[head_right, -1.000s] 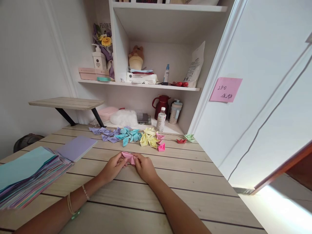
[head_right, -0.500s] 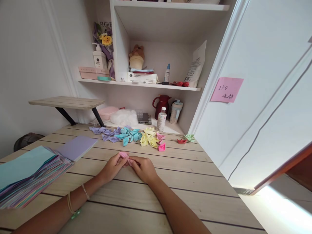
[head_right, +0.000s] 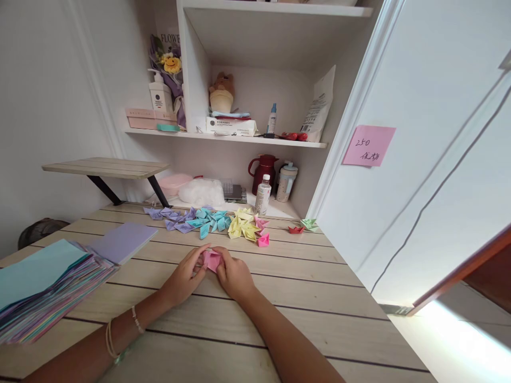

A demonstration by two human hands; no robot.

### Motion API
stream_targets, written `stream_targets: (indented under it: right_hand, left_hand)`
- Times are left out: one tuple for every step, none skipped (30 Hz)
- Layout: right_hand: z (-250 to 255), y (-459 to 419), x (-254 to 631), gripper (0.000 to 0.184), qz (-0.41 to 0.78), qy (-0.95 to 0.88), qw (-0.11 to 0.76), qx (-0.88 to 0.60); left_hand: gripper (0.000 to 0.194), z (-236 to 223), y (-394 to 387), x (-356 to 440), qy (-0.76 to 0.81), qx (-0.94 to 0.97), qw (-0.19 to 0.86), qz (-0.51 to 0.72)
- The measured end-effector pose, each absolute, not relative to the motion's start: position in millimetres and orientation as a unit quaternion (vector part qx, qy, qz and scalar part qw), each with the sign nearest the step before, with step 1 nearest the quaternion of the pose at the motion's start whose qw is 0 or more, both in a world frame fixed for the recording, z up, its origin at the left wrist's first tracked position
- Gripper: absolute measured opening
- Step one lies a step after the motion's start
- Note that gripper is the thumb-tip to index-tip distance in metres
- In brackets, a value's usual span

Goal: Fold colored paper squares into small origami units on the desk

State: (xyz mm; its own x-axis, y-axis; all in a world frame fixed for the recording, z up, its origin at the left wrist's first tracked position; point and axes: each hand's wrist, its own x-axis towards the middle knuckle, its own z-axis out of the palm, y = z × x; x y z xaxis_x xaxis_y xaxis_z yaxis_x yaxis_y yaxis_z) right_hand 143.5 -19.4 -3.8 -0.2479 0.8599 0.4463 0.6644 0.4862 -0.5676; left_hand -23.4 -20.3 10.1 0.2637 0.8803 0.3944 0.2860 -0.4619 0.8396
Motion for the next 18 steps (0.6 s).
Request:
stream_targets:
  right_hand:
    - [-3.0, -19.8, 143.6, 0.042, 0.155, -0.779, 0.379, -0.475]
    - [-2.4, -19.9, 143.8, 0.041, 0.181, -0.776, 0.391, -0.461]
    - [-2.1, -19.9, 144.0, 0.039, 0.208, -0.77, 0.403, -0.449]
    - [-2.1, -19.6, 144.1, 0.037, 0.238, -0.763, 0.413, -0.437]
    - [-2.3, -19.1, 144.1, 0.035, 0.268, -0.755, 0.423, -0.423]
    - [-2.6, -18.4, 144.0, 0.033, 0.298, -0.746, 0.434, -0.409]
    - [-3.2, -17.5, 143.9, 0.03, 0.329, -0.735, 0.445, -0.392]
    - [-3.8, -16.3, 143.8, 0.027, 0.36, -0.72, 0.46, -0.375]
    - [-4.4, -15.0, 143.8, 0.023, 0.39, -0.702, 0.476, -0.359]
    - [-5.1, -13.4, 144.0, 0.019, 0.419, -0.68, 0.493, -0.345]
    - [-5.8, -11.7, 144.5, 0.016, 0.447, -0.656, 0.508, -0.334]
    - [-6.6, -10.0, 145.1, 0.014, 0.471, -0.633, 0.52, -0.327]
    - [-7.3, -8.3, 146.0, 0.013, 0.491, -0.612, 0.53, -0.322]
    - [-8.0, -6.8, 146.9, 0.014, 0.507, -0.595, 0.535, -0.319]
    - [-8.7, -5.4, 147.8, 0.015, 0.521, -0.582, 0.538, -0.317]
    - [-9.4, -4.4, 148.7, 0.017, 0.531, -0.574, 0.538, -0.315]
    - [-9.9, -3.6, 149.5, 0.02, 0.538, -0.569, 0.536, -0.316]
    - [-10.2, -3.0, 150.1, 0.022, 0.541, -0.566, 0.535, -0.318]
  left_hand:
    - [0.047, 8.5, -19.7, -23.5, 0.408, 0.713, 0.333, 0.462]
    - [0.049, 7.2, -18.9, -23.8, 0.411, 0.704, 0.34, 0.469]
    - [0.049, 6.2, -17.9, -24.1, 0.41, 0.699, 0.348, 0.471]
    - [0.047, 5.8, -17.0, -24.4, 0.408, 0.697, 0.353, 0.471]
    - [0.044, 5.9, -16.3, -24.6, 0.405, 0.699, 0.357, 0.469]
    - [0.04, 6.3, -15.8, -24.8, 0.403, 0.701, 0.359, 0.466]
    - [0.036, 7.0, -15.4, -24.8, 0.402, 0.702, 0.364, 0.461]
    - [0.034, 7.7, -15.2, -24.8, 0.4, 0.701, 0.375, 0.456]
    - [0.034, 8.1, -15.0, -24.6, 0.397, 0.696, 0.393, 0.451]
    - [0.034, 8.4, -14.8, -24.5, 0.394, 0.688, 0.417, 0.444]
    - [0.035, 8.4, -14.4, -24.3, 0.391, 0.678, 0.442, 0.438]
    - [0.036, 8.2, -13.9, -24.2, 0.388, 0.667, 0.465, 0.435]
    - [0.036, 8.0, -13.2, -24.1, 0.385, 0.655, 0.481, 0.437]
    - [0.035, 7.9, -12.4, -24.1, 0.383, 0.644, 0.49, 0.445]
    - [0.034, 8.0, -11.5, -24.2, 0.384, 0.633, 0.493, 0.457]
    - [0.032, 8.2, -10.6, -24.4, 0.386, 0.622, 0.491, 0.473]
    - [0.03, 8.5, -9.7, -24.6, 0.389, 0.61, 0.487, 0.488]
    - [0.029, 8.8, -8.9, -24.8, 0.393, 0.6, 0.485, 0.5]
